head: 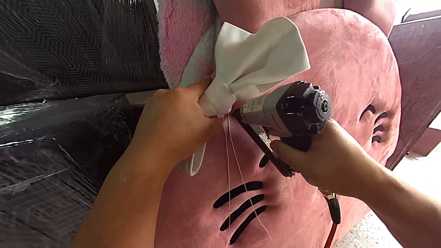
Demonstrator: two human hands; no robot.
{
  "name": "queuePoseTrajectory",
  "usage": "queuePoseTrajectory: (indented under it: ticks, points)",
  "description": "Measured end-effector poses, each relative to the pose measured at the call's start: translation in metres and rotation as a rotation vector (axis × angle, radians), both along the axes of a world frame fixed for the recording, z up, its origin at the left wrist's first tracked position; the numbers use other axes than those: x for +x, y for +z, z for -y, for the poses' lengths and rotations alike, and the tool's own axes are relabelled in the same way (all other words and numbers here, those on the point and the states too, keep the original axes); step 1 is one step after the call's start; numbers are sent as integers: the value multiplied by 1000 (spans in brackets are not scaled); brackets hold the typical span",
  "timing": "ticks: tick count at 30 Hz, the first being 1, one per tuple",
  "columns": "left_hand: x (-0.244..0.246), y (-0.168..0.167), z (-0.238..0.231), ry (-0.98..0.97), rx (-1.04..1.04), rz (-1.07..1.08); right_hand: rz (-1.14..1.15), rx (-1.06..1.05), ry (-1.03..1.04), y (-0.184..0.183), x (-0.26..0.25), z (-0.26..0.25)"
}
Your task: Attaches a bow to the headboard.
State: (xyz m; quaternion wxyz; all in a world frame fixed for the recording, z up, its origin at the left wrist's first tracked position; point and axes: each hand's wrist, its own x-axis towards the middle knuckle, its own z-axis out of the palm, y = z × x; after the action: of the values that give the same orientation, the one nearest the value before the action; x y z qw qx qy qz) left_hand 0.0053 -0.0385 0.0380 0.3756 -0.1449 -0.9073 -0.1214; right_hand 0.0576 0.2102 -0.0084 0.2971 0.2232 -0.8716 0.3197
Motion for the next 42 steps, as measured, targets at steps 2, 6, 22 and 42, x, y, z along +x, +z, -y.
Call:
queuePoseTrajectory:
  ticks: [2, 6, 22, 42]
  points:
    - [1, 0, 0, -5, -4, -12, -17, -3, 19, 3, 2, 2]
    - [2, 1, 0, -7, 2, 3, -25, 27, 44, 11, 5, 8]
    - [-6, -3, 4, -35, -13, -29, -120, 244, -157, 4, 0, 19]
    - [-7, -1, 8, -92, -29, -14, -46, 351, -192, 19, 6, 25]
